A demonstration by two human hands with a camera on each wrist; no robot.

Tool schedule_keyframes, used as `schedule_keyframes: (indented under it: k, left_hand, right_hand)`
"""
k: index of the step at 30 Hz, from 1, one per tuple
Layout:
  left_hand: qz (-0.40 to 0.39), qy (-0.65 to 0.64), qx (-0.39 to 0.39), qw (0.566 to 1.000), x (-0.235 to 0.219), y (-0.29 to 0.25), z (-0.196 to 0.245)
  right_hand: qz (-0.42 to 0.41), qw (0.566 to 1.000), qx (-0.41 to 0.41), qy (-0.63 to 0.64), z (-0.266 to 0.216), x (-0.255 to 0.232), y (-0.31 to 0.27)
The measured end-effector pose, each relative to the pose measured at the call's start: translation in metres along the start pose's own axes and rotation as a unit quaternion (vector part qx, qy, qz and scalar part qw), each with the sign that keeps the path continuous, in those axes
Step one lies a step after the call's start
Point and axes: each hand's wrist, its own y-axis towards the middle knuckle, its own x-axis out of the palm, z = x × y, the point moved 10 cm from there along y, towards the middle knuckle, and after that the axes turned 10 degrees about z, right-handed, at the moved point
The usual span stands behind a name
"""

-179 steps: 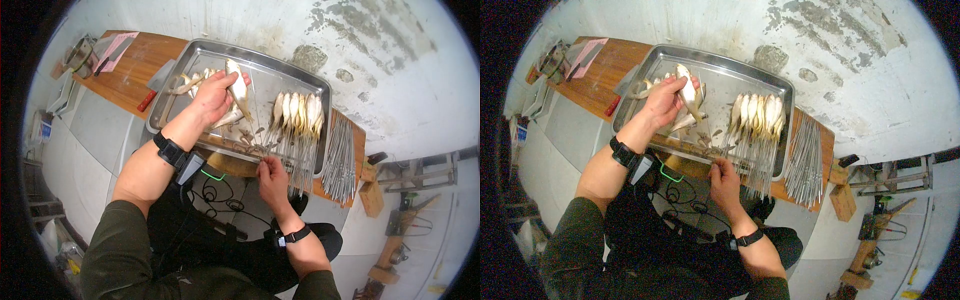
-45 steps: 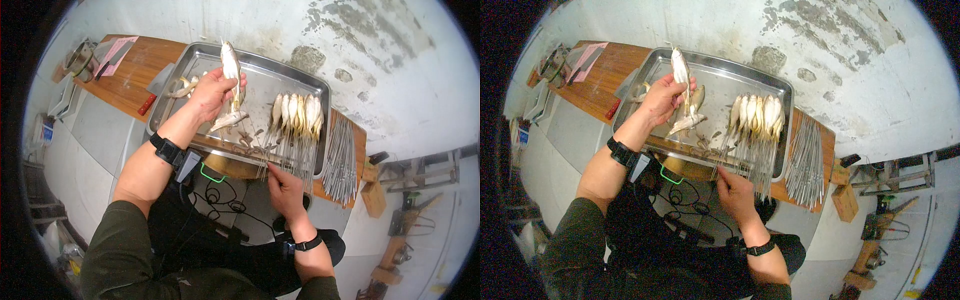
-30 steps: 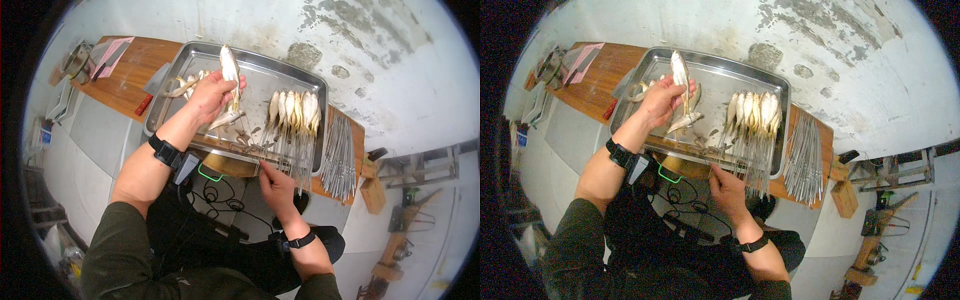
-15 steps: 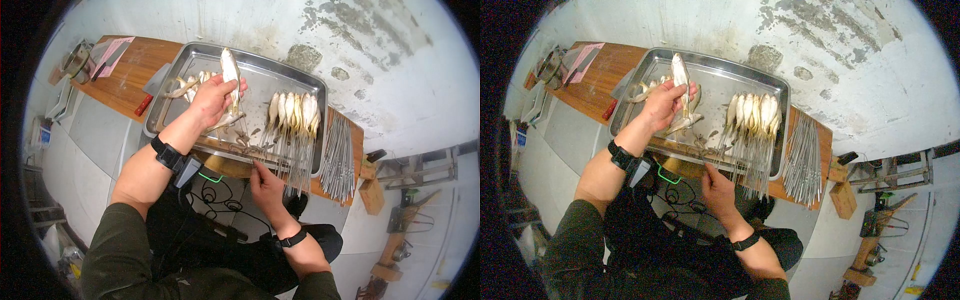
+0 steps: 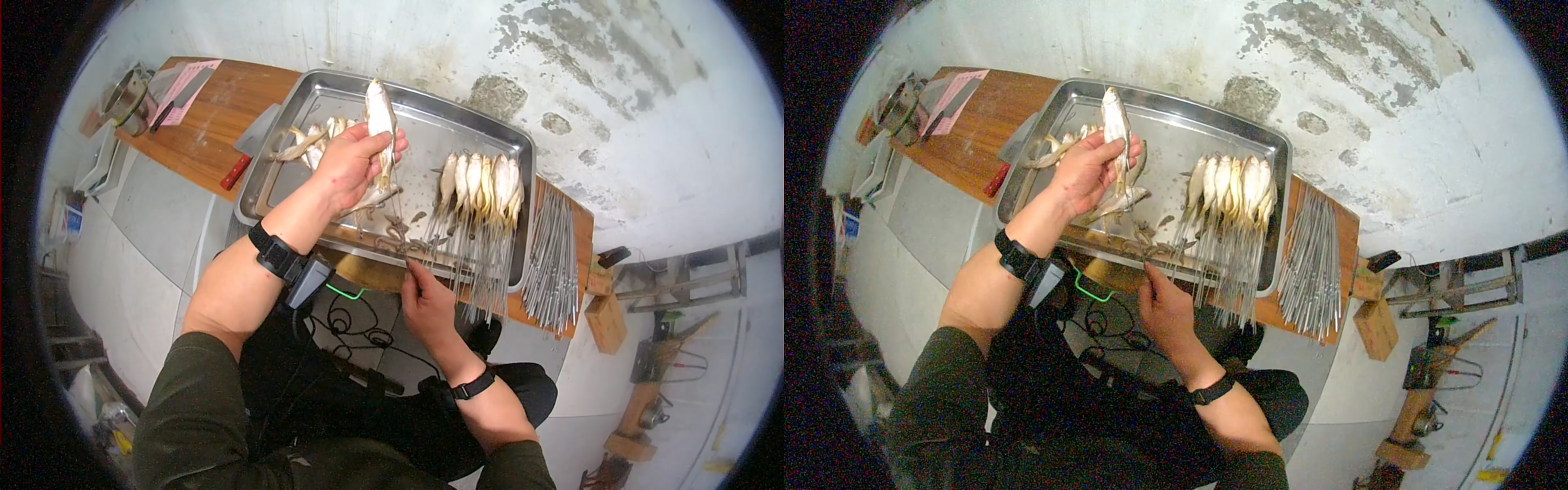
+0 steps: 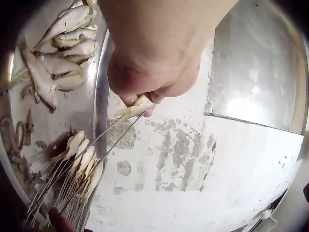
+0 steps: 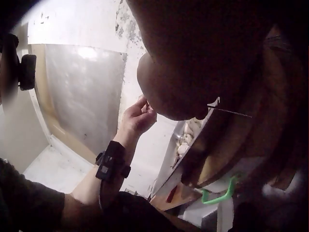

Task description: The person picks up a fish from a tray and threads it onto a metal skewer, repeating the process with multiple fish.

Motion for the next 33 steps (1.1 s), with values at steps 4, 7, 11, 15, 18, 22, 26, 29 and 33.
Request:
schedule_keyframes:
  k: [4,7,11,15,18,22,26,29,33]
  left_hand:
    - [-0.016,0.040,-0.014,0.999,-0.001,0.002,-0.010]
    - [-0.003,0.055,-0.025,0.998,-0.001,-0.001,-0.009]
    - [0.013,0.006,0.000,1.000,0.000,-0.002,-0.001]
    - [0.014,-0.006,0.005,1.000,0.000,-0.001,0.007]
    - [0.022,-0.006,0.006,1.000,-0.001,-0.003,0.010]
    - [0.008,-0.014,0.013,1.000,-0.001,0.001,0.012]
    - [0.013,-0.003,0.016,1.000,0.000,-0.002,0.009]
    - [0.006,-0.001,0.009,1.000,0.001,-0.004,0.002]
    - [-0.003,0.030,-0.005,1.000,0.008,-0.008,-0.003]
  right_hand:
    - [0.001,1.000,-0.014,-0.014,-0.005,0.001,0.006]
    - [-0.003,1.000,0.005,-0.013,-0.003,0.003,0.007]
    - [-0.026,0.998,0.058,0.002,0.006,0.008,0.006]
    - [-0.028,0.999,0.041,-0.001,-0.001,0.003,0.008]
    - [-0.037,0.998,0.044,-0.003,-0.001,0.001,0.006]
    - [-0.046,0.998,0.052,0.011,0.000,0.001,0.002]
    - [-0.026,0.999,0.028,0.025,-0.003,0.001,0.002]
    - [-0.040,0.997,0.059,0.003,-0.003,0.003,0.006]
    - [-0.042,0.995,0.093,0.016,0.004,0.007,0.008]
